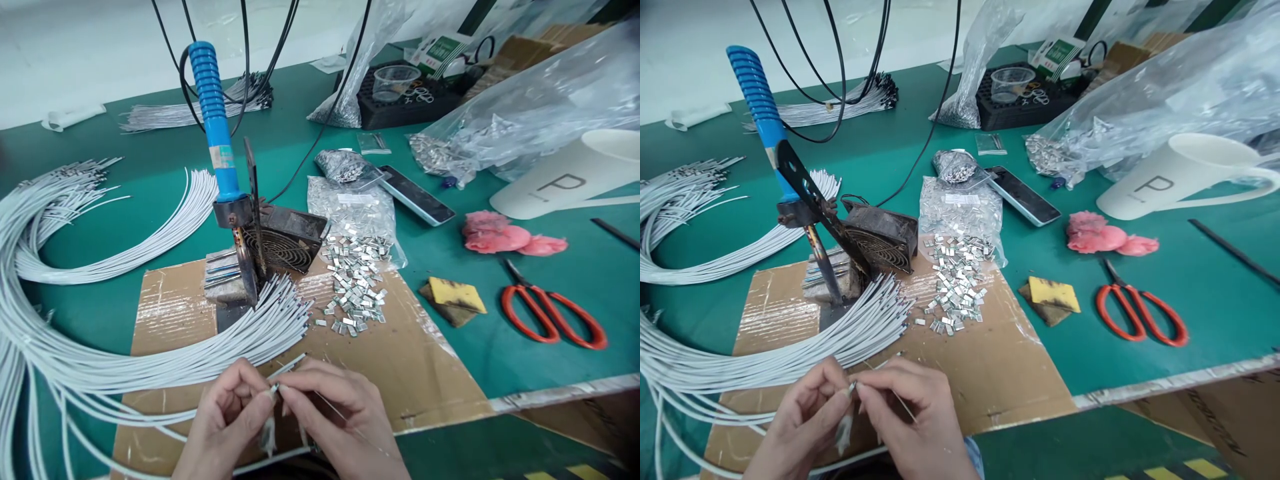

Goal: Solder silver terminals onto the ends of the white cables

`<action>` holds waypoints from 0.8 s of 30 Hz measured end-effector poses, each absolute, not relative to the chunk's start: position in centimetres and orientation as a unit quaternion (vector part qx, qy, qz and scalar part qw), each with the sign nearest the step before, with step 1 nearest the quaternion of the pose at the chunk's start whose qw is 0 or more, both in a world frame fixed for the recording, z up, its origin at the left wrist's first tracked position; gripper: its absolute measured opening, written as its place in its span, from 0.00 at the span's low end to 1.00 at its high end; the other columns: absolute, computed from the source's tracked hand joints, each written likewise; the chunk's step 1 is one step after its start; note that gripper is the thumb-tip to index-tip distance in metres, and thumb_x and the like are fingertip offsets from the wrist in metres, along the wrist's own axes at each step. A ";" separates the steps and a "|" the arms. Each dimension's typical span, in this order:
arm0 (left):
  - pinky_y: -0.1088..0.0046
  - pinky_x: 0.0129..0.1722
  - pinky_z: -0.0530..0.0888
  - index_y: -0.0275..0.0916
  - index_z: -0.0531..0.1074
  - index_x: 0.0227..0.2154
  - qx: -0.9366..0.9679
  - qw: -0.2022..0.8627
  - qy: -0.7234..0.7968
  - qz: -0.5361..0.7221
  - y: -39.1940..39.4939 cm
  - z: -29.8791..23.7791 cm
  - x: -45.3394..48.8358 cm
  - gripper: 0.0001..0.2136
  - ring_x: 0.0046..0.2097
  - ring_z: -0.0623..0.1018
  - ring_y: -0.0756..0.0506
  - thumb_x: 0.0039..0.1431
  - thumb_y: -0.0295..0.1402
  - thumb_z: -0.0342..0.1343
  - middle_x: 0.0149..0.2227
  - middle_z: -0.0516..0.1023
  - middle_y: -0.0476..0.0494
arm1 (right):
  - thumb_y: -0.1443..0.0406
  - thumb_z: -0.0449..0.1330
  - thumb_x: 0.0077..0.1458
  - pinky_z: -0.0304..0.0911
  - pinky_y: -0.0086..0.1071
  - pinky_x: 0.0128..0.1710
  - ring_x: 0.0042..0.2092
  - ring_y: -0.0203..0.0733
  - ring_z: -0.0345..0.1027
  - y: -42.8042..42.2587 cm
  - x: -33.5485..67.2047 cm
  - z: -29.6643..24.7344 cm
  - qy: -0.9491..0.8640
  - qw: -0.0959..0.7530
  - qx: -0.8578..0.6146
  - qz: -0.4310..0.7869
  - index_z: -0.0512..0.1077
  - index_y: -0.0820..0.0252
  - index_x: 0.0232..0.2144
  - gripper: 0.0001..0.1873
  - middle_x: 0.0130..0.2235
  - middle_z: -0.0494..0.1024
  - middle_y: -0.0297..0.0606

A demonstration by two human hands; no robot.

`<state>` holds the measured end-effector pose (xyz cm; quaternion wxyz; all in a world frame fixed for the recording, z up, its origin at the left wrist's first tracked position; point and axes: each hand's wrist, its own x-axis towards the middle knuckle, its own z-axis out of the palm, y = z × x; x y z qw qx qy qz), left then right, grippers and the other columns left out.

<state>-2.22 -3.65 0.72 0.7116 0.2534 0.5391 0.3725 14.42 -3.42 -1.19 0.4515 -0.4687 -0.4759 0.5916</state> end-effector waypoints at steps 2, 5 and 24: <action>0.78 0.26 0.55 0.37 0.73 0.25 0.265 0.704 0.542 0.374 -3.6 0.7 -2.2 0.22 0.25 0.59 0.53 0.51 0.50 0.74 0.22 0.70 0.52 | 0.64 0.65 0.63 0.65 0.27 0.30 0.29 0.37 0.72 -3.5 14.7 -1.2 -0.498 0.442 -0.468 0.581 0.87 0.52 0.39 0.09 0.28 0.79 0.36; 0.77 0.27 0.57 0.37 0.73 0.24 0.275 0.691 0.551 0.378 -3.6 0.7 -2.1 0.23 0.26 0.61 0.52 0.50 0.51 0.74 0.21 0.69 0.53 | 0.65 0.64 0.64 0.65 0.27 0.30 0.30 0.37 0.72 -3.5 15.0 -1.1 -0.515 0.433 -0.462 0.577 0.87 0.53 0.40 0.10 0.29 0.80 0.36; 0.73 0.24 0.49 0.38 0.69 0.22 0.363 0.678 0.578 0.274 -4.0 0.3 -2.7 0.29 0.24 0.55 0.52 0.48 0.62 0.68 0.19 0.61 0.56 | 0.72 0.67 0.50 0.54 0.24 0.23 0.24 0.31 0.61 -2.8 15.8 -1.8 -0.525 0.367 -0.462 0.614 0.84 0.62 0.24 0.07 0.20 0.69 0.31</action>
